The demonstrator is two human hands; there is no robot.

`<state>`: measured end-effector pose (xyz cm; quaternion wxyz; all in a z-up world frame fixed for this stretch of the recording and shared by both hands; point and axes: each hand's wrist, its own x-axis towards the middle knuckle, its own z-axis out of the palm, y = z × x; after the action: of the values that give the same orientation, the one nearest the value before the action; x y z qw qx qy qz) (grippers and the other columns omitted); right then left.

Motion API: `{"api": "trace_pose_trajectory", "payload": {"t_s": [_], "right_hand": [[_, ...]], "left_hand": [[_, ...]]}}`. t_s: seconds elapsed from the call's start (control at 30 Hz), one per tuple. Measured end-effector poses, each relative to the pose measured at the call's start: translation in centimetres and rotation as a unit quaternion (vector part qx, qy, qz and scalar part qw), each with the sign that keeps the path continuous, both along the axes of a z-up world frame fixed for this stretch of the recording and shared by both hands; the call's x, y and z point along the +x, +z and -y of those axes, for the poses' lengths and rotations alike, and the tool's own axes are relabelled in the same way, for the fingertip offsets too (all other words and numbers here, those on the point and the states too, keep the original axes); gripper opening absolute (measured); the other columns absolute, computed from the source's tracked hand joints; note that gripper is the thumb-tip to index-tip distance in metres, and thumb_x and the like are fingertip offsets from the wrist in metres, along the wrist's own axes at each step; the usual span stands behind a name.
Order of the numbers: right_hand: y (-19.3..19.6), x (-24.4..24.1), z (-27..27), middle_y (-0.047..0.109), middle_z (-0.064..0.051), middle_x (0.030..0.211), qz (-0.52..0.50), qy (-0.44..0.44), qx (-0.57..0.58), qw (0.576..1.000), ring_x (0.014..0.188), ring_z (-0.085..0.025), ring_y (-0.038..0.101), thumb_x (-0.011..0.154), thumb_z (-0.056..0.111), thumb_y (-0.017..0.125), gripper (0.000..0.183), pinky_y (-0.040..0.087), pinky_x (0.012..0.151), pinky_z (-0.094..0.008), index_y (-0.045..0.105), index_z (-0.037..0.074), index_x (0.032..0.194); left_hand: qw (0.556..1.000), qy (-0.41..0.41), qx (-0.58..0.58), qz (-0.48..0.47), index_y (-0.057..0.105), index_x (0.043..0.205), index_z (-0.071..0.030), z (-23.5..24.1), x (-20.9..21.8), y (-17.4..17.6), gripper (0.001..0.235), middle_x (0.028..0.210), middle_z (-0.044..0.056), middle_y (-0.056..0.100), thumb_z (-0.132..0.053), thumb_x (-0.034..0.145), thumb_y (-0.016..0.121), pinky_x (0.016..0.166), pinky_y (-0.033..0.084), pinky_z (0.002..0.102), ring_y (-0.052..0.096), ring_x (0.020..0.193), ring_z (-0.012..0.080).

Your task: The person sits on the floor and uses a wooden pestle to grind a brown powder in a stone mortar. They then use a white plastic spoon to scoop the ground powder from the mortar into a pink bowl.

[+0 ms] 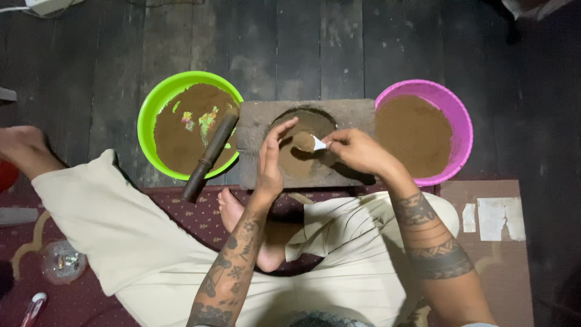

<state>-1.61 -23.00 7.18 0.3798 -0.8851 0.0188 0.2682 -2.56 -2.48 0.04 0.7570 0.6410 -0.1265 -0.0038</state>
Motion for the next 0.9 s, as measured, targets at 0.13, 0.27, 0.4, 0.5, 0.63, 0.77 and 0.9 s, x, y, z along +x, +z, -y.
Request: {"api": "trace_pose_trajectory", "payload": {"t_s": [0.13,0.27,0.4,0.5,0.63,0.77,0.9], "right_hand": [[-1.7,0.4,0.7,0.076,-0.02,0.103,0.018,0.001,0.006,1.0,0.107,-0.042,0.07,0.096,0.028,0.057,0.029,0.051,0.094,-0.051,0.079,0.015,0.108],[-0.7,0.6,0.7,0.075,-0.021,0.102,0.018,-0.002,0.0,1.0,0.106,-0.041,0.069,0.095,0.028,0.057,0.029,0.051,0.093,-0.053,0.079,0.016,0.11],[-0.2,0.5,1.4,0.075,-0.021,0.104,0.017,-0.006,-0.002,1.0,0.11,-0.043,0.068,0.094,0.032,0.058,0.029,0.05,0.094,-0.054,0.079,0.019,0.11],[0.3,0.4,1.9,0.074,-0.026,0.105,0.02,-0.016,0.005,1.0,0.111,-0.047,0.066,0.094,0.029,0.057,0.031,0.049,0.095,-0.055,0.079,0.016,0.112],[1.6,-0.2,2.9,0.076,-0.023,0.102,0.012,-0.056,-0.008,0.998,0.109,-0.044,0.068,0.094,0.028,0.058,0.029,0.049,0.092,-0.055,0.08,0.018,0.11],[1.8,-1.0,5.4,0.075,-0.025,0.104,0.028,-0.069,-0.002,0.997,0.112,-0.048,0.066,0.093,0.027,0.059,0.028,0.049,0.094,-0.057,0.08,0.016,0.11],[0.8,-2.2,9.8,0.075,-0.014,0.088,0.059,-0.122,0.017,0.991,0.091,-0.028,0.07,0.09,0.025,0.061,0.025,0.053,0.086,-0.045,0.08,0.017,0.105]], "left_hand": [[1.0,0.014,-0.004,0.005,0.048,0.146,-0.001,0.4,-0.7,0.2,0.071,0.15,0.025,0.048,-0.054,0.109,0.022,0.119,0.028,0.057,0.039,0.143,0.0459],[0.999,0.027,-0.013,0.011,0.044,0.147,0.002,1.3,-0.5,0.3,0.071,0.15,0.028,0.044,-0.053,0.109,0.022,0.12,0.025,0.059,0.035,0.144,0.0461],[0.999,0.035,-0.013,0.014,0.044,0.148,0.001,2.3,-0.5,0.3,0.068,0.152,0.025,0.045,-0.051,0.109,0.023,0.12,0.025,0.056,0.035,0.146,0.042],[0.998,0.055,0.01,-0.006,0.039,0.151,0.0,3.4,-0.4,0.4,0.074,0.156,0.025,0.04,-0.055,0.106,0.02,0.122,0.023,0.056,0.033,0.147,0.0434],[0.998,0.064,0.024,-0.014,0.034,0.152,0.002,6.4,-0.6,1.1,0.081,0.156,0.028,0.036,-0.06,0.102,0.021,0.123,0.019,0.059,0.033,0.146,0.0456],[0.996,0.078,0.044,0.012,0.026,0.155,0.002,10.2,-0.6,2.9,0.085,0.16,0.031,0.028,-0.064,0.101,0.025,0.123,0.013,0.064,0.025,0.149,0.0508],[0.997,0.067,0.006,0.044,0.029,0.157,-0.003,14.7,0.1,0.8,0.076,0.162,0.024,0.03,-0.057,0.104,0.027,0.128,0.011,0.051,0.023,0.154,0.0399]]}}
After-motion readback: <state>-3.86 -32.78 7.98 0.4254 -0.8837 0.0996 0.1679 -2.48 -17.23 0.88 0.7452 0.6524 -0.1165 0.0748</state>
